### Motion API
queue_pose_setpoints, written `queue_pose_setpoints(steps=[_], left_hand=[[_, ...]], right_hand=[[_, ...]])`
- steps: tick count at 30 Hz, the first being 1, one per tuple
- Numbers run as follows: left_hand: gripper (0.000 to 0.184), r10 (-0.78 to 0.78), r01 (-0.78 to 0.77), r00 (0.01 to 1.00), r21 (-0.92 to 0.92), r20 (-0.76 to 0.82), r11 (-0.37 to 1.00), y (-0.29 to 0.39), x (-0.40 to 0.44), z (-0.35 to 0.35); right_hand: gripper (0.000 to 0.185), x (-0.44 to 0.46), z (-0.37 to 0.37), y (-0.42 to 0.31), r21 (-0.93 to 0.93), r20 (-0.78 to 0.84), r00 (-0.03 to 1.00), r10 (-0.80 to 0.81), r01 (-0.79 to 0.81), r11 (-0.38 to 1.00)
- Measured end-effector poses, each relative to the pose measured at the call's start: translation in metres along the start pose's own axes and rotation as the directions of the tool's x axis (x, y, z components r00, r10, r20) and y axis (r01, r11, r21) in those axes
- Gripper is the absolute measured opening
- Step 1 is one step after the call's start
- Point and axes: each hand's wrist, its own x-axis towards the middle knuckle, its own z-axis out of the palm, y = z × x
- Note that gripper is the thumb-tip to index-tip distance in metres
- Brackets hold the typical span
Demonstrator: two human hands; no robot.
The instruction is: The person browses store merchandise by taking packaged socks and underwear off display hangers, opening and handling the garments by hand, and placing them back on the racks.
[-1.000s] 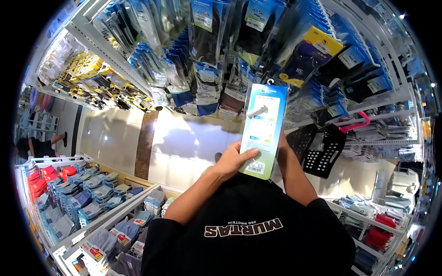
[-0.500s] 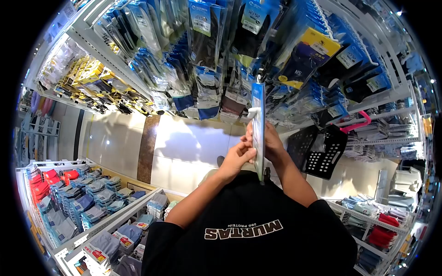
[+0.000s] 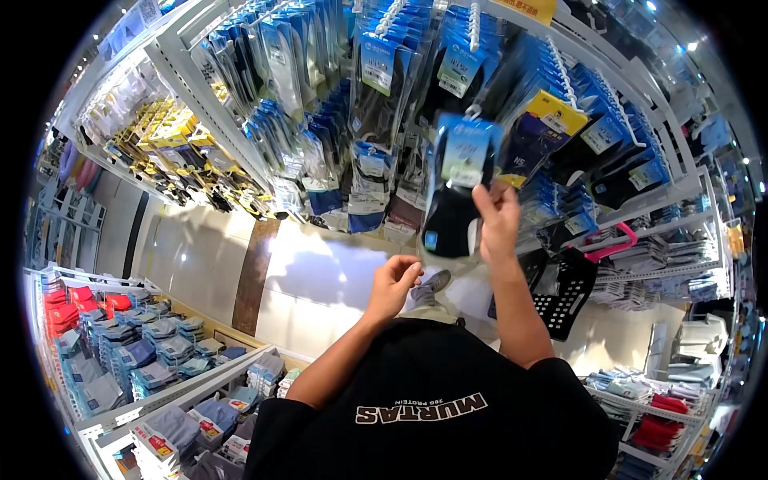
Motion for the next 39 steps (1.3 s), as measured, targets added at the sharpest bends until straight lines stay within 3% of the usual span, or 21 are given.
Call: queue_pose_setpoints(steps=[3,8,12,19,23,27,30,34,36,39], left_hand=[[0.021,-0.042,0.039,0.998,0.068,0.043,0.997,-0.01,-0.003,-0.006],[0.023,-0.078,0.067,0.994,0.135,0.078,0.989,-0.012,-0.011,-0.007],[0.023,-0.056,0.049,0.997,0.125,0.051,0.991,-0.009,-0.014,-0.018],[0.021,-0.083,0.08,0.996,0.1,0.025,0.992,-0.015,-0.025,-0.038],[0.021,-0.106,0.102,0.994,0.114,0.027,0.988,-0.019,-0.026,-0.04],[0.022,-0.092,0.092,0.996,0.057,0.005,0.994,-0.023,-0.028,-0.04],[0.022,-0.11,0.112,0.994,0.094,-0.02,0.989,-0.031,-0.026,-0.049],[0.023,-0.133,0.136,0.99,0.065,-0.049,0.988,-0.026,-0.023,-0.058],[0.024,-0.142,0.147,0.987,0.072,-0.071,0.986,-0.02,-0.02,-0.068],[0.023,-0.13,0.138,0.983,0.054,-0.128,0.989,-0.002,-0.019,-0.092]], right_hand=[[0.021,0.036,0.013,-0.033,-0.096,-0.052,0.99,-0.128,0.122,0.988],[0.02,0.075,0.036,-0.052,-0.177,0.024,0.963,-0.267,0.267,0.947],[0.022,0.087,0.038,-0.039,-0.254,0.018,0.975,-0.222,0.219,0.942],[0.022,0.099,0.037,-0.039,-0.388,0.07,0.929,-0.363,0.36,0.848],[0.029,0.103,0.027,-0.022,-0.619,0.071,0.936,-0.344,0.312,0.72],[0.034,0.087,0.034,-0.014,-0.605,-0.014,0.901,-0.433,0.337,0.721],[0.03,0.06,0.045,-0.017,-0.467,-0.046,0.861,-0.506,0.429,0.773],[0.028,0.031,0.08,-0.011,-0.296,0.142,0.943,-0.301,0.33,0.896],[0.039,0.03,0.106,-0.007,-0.277,0.183,0.961,-0.209,0.254,0.926],[0.044,0.039,0.141,0.004,-0.177,0.141,0.961,-0.238,0.261,0.949]])
